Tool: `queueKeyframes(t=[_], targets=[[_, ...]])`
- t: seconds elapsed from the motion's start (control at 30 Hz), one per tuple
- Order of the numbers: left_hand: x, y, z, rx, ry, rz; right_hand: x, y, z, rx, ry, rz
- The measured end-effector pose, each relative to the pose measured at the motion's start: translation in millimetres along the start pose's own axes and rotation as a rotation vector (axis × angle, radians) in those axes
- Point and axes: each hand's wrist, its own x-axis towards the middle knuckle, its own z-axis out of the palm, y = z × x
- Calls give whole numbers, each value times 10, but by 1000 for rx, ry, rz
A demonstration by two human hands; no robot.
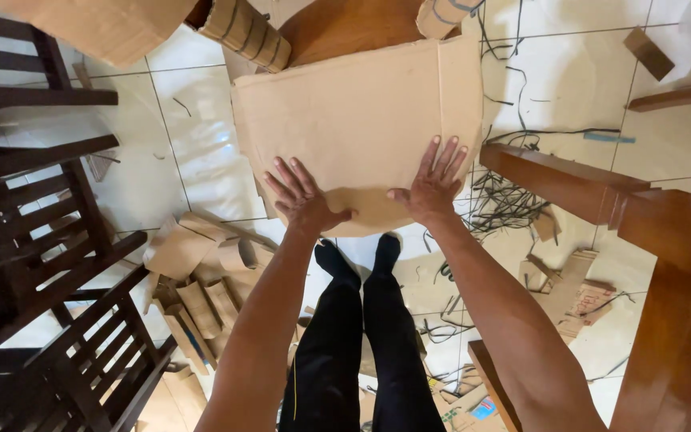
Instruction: Wrapping a wooden chair with cardboard and securing it with plastic straps
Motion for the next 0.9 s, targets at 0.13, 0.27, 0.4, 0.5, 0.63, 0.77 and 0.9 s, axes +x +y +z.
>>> queueKeyframes(t=[0.13,0.27,0.4,0.5,0.63,0.77,0.9], targets=[[-93,83,-131,30,-40,-31,29,-10,-2,-7,-61,30],[-61,46,-75,51,-59,-46,67,-17,57,-32,-95,39],[-50,65,-88,73,-58,-55,110,-86,44,-41,-87,63],[-50,94,-106,90,-57,-71,74,-126,-23,-38,-84,72],[-66,72,-47,99,-1,-62,68,-97,11,-37,-76,60],[-57,70,-35,87,-4,-68,75,-46,43,-27,-65,35],[12,21,65,114,-2,-78,62,14,110,2,-28,-16]])
